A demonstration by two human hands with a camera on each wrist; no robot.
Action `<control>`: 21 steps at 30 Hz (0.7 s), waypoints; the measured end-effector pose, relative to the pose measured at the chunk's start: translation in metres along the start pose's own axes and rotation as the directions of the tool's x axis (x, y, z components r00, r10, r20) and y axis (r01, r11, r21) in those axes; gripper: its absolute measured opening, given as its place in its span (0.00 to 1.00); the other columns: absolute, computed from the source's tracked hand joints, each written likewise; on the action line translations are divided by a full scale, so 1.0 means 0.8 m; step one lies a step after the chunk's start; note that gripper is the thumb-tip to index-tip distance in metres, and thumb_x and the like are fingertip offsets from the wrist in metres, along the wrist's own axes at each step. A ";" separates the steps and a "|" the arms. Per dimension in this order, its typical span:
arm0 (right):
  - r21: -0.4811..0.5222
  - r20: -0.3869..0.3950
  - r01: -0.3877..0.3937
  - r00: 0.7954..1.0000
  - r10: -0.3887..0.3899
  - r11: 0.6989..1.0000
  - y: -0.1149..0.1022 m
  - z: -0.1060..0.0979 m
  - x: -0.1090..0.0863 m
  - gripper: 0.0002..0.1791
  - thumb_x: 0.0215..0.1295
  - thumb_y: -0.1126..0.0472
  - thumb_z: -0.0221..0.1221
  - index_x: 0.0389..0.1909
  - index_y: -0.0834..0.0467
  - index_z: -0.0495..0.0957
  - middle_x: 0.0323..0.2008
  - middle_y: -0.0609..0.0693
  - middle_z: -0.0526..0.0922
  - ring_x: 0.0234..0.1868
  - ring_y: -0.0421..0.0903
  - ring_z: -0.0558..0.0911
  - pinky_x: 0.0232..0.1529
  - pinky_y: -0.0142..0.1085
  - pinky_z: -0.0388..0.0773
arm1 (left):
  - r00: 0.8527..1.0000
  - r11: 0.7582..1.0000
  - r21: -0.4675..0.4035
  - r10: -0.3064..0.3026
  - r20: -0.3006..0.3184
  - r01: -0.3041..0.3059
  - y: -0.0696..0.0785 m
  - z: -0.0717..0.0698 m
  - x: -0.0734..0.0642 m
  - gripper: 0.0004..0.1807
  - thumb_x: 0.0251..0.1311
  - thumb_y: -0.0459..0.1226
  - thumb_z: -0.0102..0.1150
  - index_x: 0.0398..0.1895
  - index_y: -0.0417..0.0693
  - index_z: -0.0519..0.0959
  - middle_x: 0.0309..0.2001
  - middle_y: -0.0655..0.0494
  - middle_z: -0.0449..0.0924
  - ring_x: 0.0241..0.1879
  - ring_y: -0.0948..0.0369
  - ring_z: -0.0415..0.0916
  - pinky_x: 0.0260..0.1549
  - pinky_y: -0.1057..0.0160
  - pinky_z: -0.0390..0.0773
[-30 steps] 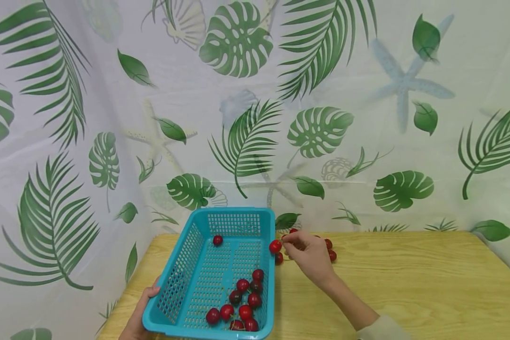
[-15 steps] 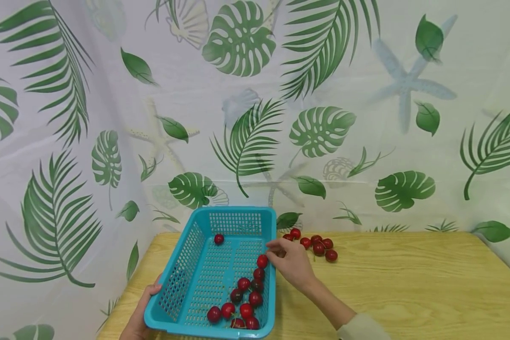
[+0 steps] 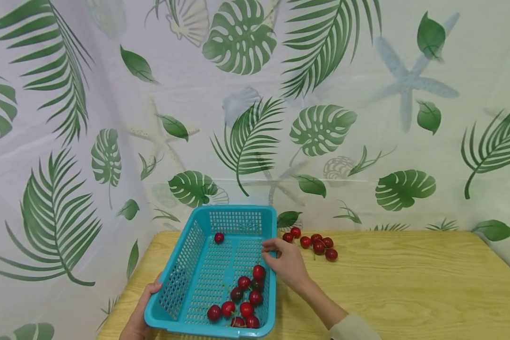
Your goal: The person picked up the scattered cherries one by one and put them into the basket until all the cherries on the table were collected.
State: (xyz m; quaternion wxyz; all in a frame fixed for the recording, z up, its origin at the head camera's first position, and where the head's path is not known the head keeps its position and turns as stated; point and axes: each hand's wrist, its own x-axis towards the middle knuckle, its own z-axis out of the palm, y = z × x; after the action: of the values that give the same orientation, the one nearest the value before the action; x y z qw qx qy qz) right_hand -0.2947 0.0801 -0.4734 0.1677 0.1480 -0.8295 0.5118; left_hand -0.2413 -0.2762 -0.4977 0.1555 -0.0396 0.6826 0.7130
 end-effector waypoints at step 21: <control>0.203 0.327 -0.062 0.945 -0.008 0.977 0.017 -0.017 -0.019 0.36 0.71 0.53 0.58 0.76 0.53 0.57 0.71 0.53 0.67 0.68 0.56 0.69 0.62 0.51 0.69 | 0.969 0.998 -0.063 0.020 0.247 -0.004 0.010 -0.017 0.000 0.35 0.74 0.46 0.21 0.78 0.56 0.24 0.76 0.37 0.35 0.61 0.51 0.61 0.57 0.54 0.69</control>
State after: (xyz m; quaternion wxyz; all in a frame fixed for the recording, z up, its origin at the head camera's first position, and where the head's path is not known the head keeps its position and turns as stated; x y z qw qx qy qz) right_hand -0.2848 0.0994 -0.4847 0.0047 0.2362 -0.7889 0.5673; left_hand -0.2457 -0.2899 -0.4908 0.2338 0.0489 0.6355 0.7342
